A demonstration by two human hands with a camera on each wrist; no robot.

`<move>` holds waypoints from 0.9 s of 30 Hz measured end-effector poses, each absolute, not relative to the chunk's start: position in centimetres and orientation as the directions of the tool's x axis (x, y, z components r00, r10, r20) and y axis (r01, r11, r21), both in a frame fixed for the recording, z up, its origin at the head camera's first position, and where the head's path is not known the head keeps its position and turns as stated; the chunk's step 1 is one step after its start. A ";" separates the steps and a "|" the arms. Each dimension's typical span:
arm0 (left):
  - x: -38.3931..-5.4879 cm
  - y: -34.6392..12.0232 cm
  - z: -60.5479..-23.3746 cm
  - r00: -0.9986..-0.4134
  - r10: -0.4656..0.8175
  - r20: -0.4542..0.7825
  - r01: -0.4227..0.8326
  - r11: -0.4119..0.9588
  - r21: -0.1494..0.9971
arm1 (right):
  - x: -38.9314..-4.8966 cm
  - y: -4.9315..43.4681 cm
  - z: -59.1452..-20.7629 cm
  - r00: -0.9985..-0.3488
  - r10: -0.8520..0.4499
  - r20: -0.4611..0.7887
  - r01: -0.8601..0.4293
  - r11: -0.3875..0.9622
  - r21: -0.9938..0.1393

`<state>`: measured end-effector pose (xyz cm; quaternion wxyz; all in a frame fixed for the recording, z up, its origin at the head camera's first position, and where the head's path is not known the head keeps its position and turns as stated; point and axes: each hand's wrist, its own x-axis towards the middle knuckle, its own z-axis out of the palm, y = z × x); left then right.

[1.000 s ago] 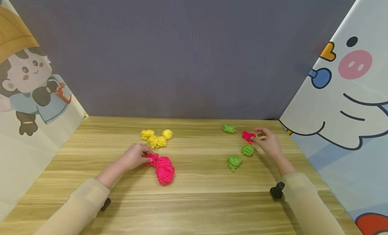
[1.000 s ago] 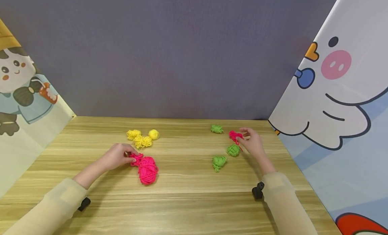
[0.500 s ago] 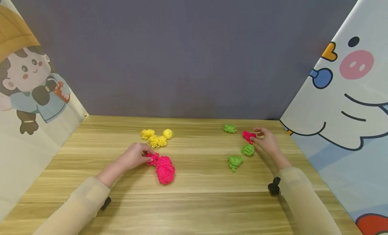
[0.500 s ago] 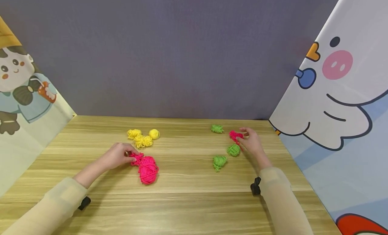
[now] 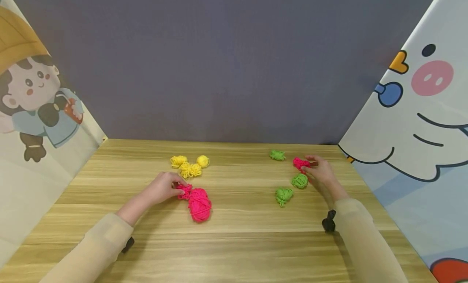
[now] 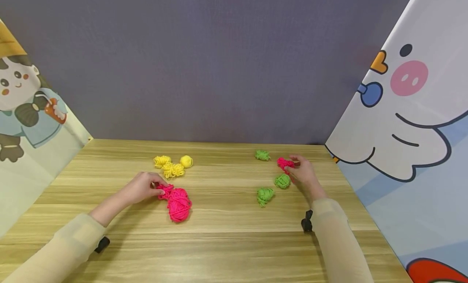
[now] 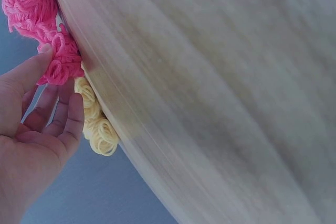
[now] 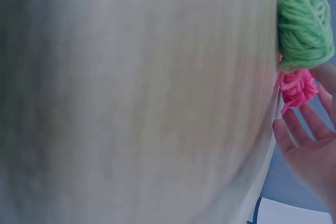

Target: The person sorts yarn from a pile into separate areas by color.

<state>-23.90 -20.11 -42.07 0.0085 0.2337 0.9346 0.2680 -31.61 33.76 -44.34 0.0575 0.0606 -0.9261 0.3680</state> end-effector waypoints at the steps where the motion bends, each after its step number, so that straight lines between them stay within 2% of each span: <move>1: -23.9 -20.1 -42.1 -0.891 0.441 0.110 0.432 0.748 0.503 | -31.7 33.7 -44.3 -0.986 -0.078 0.149 -0.158 0.725 -0.670; 11: -23.9 -20.1 -42.1 -0.893 0.438 0.105 0.429 0.756 0.494 | -32.3 33.2 -43.8 -0.985 -0.126 0.115 -0.170 0.784 -0.598; 27: -23.9 -20.1 -42.1 -0.893 0.440 0.100 0.426 0.751 0.505 | -32.9 33.2 -44.0 -0.988 -0.125 0.089 -0.154 0.813 -0.562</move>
